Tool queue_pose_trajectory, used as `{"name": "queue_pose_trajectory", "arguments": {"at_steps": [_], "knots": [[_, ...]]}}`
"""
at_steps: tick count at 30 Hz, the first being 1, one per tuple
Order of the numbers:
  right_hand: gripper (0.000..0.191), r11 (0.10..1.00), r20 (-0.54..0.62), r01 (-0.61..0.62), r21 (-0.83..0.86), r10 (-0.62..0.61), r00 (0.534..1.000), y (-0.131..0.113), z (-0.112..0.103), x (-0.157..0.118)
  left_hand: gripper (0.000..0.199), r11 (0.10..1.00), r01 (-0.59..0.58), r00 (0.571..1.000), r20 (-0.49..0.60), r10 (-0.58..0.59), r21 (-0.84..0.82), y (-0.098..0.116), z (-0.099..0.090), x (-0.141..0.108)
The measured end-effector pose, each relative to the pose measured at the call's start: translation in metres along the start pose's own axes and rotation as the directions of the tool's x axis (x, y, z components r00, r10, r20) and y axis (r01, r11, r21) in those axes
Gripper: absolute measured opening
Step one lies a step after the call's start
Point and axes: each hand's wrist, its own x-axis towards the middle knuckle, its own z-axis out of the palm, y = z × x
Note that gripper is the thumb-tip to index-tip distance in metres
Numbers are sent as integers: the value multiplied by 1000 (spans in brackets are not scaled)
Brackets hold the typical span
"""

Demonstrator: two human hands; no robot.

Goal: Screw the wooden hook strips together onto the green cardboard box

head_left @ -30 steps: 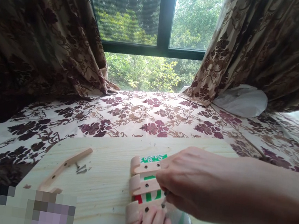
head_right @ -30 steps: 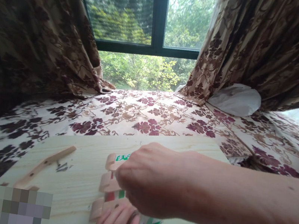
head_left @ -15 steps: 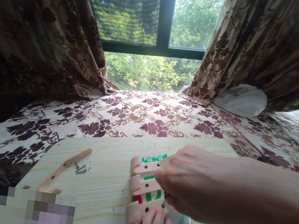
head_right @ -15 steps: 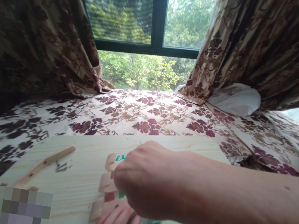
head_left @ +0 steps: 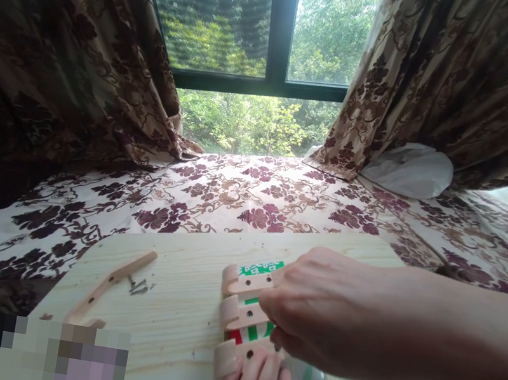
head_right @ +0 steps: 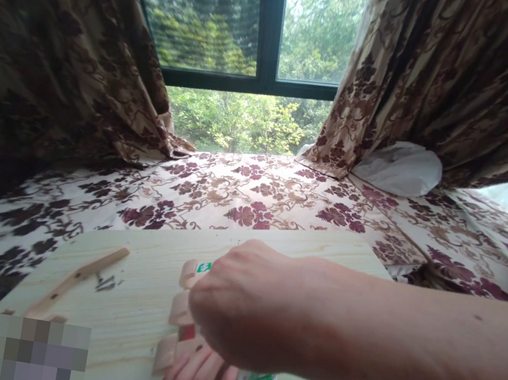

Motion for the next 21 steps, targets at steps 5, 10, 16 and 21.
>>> {"name": "queue_pose_trajectory", "arguments": {"at_steps": [5, 10, 16, 21], "knots": [[8, 998, -33, -9, 60, 11, 999, -1, -4, -5, 25, 1000, 13, 1000, 0, -13, 15, 2, -1, -1], [12, 997, 2, 2, 75, -2, 1000, -3, -3, -3, 29, 999, 29, 998, 53, -30, 15, 5, -9, 3], [18, 991, 13, -115, 69, 114, 993, -5, 4, 1, 34, 999, 21, 979, 205, -11, -43, 6, -21, 4], [10, 989, 41, -142, 42, 140, 989, -8, -1, -3, 31, 998, 42, 969, 246, -30, -41, 7, -25, 4]]}}
